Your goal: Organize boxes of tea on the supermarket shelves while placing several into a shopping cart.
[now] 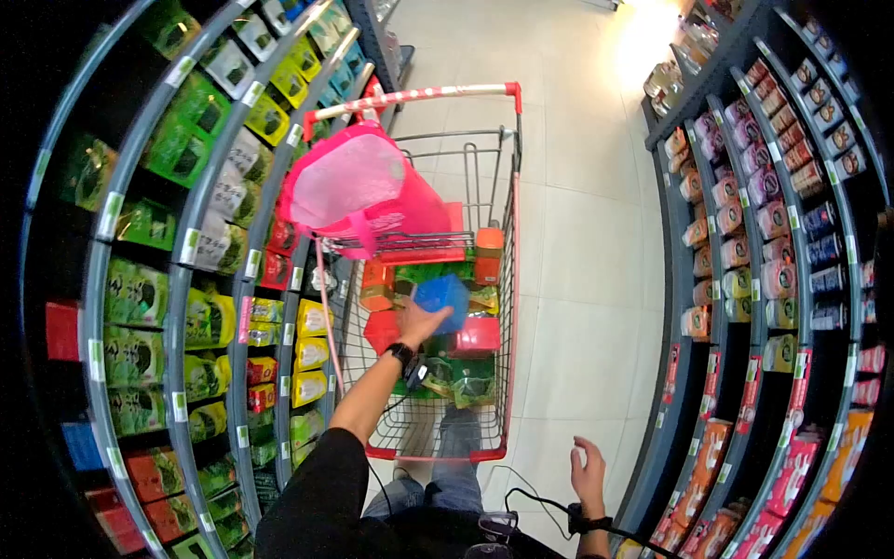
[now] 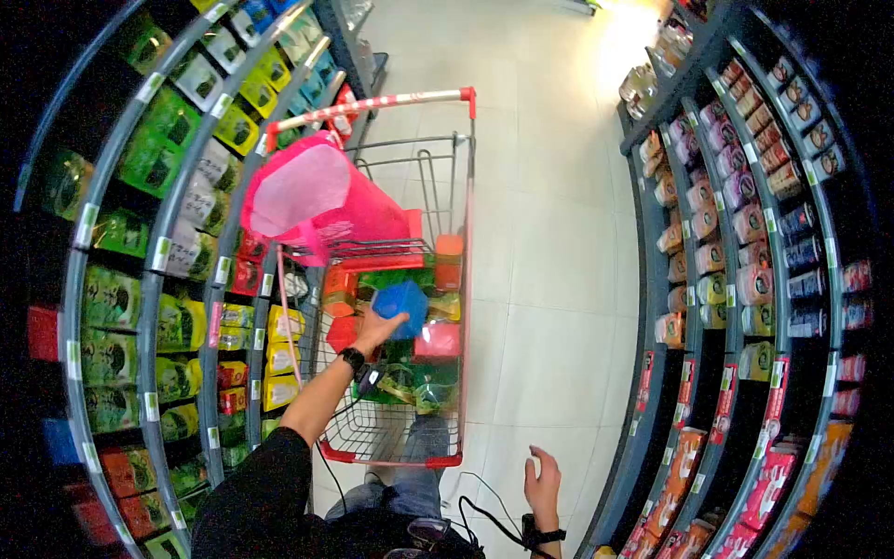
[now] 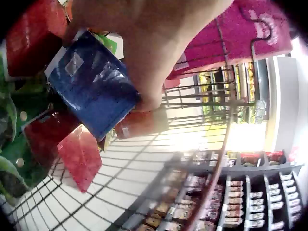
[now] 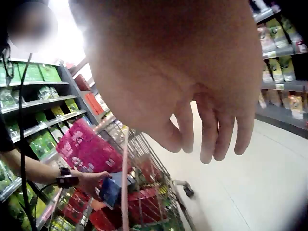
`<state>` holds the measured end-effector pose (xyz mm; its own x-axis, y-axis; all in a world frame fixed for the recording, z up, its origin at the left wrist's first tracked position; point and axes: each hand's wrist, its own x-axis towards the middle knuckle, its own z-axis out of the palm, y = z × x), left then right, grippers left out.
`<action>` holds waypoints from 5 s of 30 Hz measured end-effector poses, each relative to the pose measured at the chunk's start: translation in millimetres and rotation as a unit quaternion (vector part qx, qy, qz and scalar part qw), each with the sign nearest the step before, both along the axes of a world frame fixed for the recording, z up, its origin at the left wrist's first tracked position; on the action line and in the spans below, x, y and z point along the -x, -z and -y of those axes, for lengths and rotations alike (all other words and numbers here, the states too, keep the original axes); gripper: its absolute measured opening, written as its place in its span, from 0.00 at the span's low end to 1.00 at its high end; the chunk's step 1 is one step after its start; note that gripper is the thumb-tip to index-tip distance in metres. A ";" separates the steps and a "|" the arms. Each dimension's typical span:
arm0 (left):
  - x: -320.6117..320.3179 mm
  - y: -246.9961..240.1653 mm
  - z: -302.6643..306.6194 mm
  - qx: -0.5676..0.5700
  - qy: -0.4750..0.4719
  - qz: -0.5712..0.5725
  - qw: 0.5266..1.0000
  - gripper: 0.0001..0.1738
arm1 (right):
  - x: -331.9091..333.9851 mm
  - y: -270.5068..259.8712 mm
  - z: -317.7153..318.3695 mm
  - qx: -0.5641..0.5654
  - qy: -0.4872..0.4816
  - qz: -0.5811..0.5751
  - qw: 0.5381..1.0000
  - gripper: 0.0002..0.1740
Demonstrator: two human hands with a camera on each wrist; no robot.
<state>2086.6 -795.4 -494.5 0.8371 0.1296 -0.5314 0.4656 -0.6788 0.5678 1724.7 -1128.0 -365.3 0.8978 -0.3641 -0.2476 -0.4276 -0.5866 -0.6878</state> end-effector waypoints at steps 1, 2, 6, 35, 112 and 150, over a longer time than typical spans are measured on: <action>14.4 -19.5 -7.8 0.053 0.023 0.002 0.998 0.77 | -16.7 -10.5 -2.0 -0.013 -0.003 0.013 1.000 0.16; 27.1 -45.8 -12.7 0.048 0.000 -0.048 0.998 0.77 | -31.5 -21.1 -5.2 -0.026 -0.005 0.024 0.999 0.16; 95.1 -109.2 -46.4 0.141 -0.012 -0.004 0.990 0.76 | -87.1 -78.3 -40.1 -0.135 -0.012 0.059 0.989 0.17; 580.9 -422.4 -297.2 -0.145 0.040 0.678 0.719 0.86 | 71.8 -344.3 -397.4 -0.337 -0.506 0.170 0.776 0.61; 503.6 -486.2 -483.9 0.112 -0.150 0.575 0.797 0.56 | -60.2 -374.2 -684.5 -0.470 -0.569 0.390 0.551 0.66; 486.0 -493.2 -528.3 0.013 -0.236 0.643 0.729 0.84 | 4.4 -389.6 -735.2 -0.134 -0.542 0.519 0.647 0.70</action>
